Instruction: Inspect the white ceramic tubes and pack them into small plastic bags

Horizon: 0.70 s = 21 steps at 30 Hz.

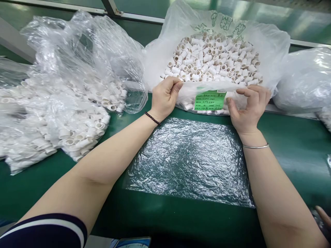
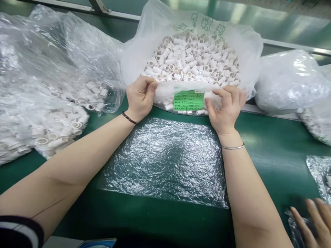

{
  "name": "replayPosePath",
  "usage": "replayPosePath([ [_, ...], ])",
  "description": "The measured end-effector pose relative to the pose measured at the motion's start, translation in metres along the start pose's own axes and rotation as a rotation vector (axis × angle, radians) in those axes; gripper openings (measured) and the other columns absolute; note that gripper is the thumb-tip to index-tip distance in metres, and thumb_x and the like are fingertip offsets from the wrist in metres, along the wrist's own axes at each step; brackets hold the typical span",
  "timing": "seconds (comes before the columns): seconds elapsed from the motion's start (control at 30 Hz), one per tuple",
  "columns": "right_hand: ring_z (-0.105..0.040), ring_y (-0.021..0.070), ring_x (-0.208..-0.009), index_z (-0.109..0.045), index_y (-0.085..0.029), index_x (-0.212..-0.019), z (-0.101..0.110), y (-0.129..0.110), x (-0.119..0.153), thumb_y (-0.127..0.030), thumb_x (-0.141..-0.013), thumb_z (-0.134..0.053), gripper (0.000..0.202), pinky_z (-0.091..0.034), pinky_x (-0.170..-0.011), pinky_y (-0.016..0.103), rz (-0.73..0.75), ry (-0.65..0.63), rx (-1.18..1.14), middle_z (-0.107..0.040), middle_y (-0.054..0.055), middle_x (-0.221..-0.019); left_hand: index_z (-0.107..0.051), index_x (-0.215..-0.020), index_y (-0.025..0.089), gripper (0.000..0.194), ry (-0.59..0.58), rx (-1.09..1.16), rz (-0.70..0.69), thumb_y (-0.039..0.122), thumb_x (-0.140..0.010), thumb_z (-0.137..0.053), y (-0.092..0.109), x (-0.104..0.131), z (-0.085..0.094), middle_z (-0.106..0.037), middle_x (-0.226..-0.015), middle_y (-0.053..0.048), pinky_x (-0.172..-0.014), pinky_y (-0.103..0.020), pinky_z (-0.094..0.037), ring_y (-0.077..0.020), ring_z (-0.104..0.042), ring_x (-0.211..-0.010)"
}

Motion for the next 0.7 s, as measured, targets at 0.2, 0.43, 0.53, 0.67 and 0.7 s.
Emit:
replayPosePath([
  [0.2, -0.05, 0.0319, -0.108, -0.056, -0.025, -0.1, -0.0005, 0.0005, 0.0001, -0.051, -0.083, -0.056, 0.031, -0.035, -0.095, 0.053, -0.019, -0.001, 0.038, -0.055, 0.009, -0.103, -0.058, -0.091, 0.024, 0.037, -0.024, 0.016, 0.011, 0.054, -0.097, -0.038, -0.0023, 0.0005, -0.0007, -0.065, -0.082, -0.002, -0.079, -0.034, -0.054, -0.0177, -0.066, -0.086],
  [0.43, -0.049, 0.0324, -0.108, -0.056, -0.026, -0.102, 0.0003, -0.0003, 0.0002, -0.051, -0.082, -0.057, 0.032, -0.035, -0.095, 0.054, 0.002, 0.007, 0.007, -0.054, 0.01, -0.103, -0.058, -0.09, 0.025, 0.036, -0.009, 0.006, 0.002, 0.054, -0.096, -0.038, 0.0001, 0.0, 0.0002, -0.065, -0.081, -0.002, -0.076, -0.034, -0.054, -0.0171, -0.066, -0.082],
  [0.53, -0.05, 0.0319, -0.106, -0.056, -0.025, -0.102, 0.0005, -0.0009, 0.0, -0.05, -0.081, -0.058, 0.032, -0.036, -0.094, 0.052, 0.011, 0.015, 0.024, -0.055, 0.009, -0.103, -0.058, -0.09, 0.024, 0.035, -0.006, 0.001, -0.013, 0.053, -0.097, -0.039, 0.0016, -0.0004, 0.0005, -0.065, -0.081, -0.002, -0.075, -0.033, -0.054, -0.0162, -0.066, -0.079],
  [0.67, -0.05, 0.0309, -0.106, -0.056, -0.025, -0.102, 0.0003, -0.0015, 0.0004, -0.051, -0.082, -0.058, 0.033, -0.036, -0.094, 0.051, 0.03, 0.03, 0.037, -0.055, 0.009, -0.103, -0.058, -0.088, 0.024, 0.036, 0.005, -0.004, -0.016, 0.053, -0.097, -0.038, 0.0025, -0.0008, 0.0009, -0.066, -0.081, -0.002, -0.071, -0.031, -0.054, -0.0152, -0.066, -0.076],
  [0.7, -0.051, 0.0307, -0.105, -0.056, -0.025, -0.102, 0.0003, -0.0016, 0.0006, -0.051, -0.082, -0.057, 0.033, -0.036, -0.094, 0.051, 0.035, 0.033, 0.041, -0.055, 0.009, -0.103, -0.058, -0.088, 0.024, 0.036, 0.004, -0.004, -0.015, 0.053, -0.097, -0.038, 0.0023, -0.0007, 0.0008, -0.066, -0.081, -0.002, -0.071, -0.031, -0.053, -0.0152, -0.065, -0.076],
])
Point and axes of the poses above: each hand's wrist, its own x-axis away from the middle knuckle, its own z-axis out of the back of the hand, y = z × x, the point moved 3 cm from there along -x, towards the middle knuckle
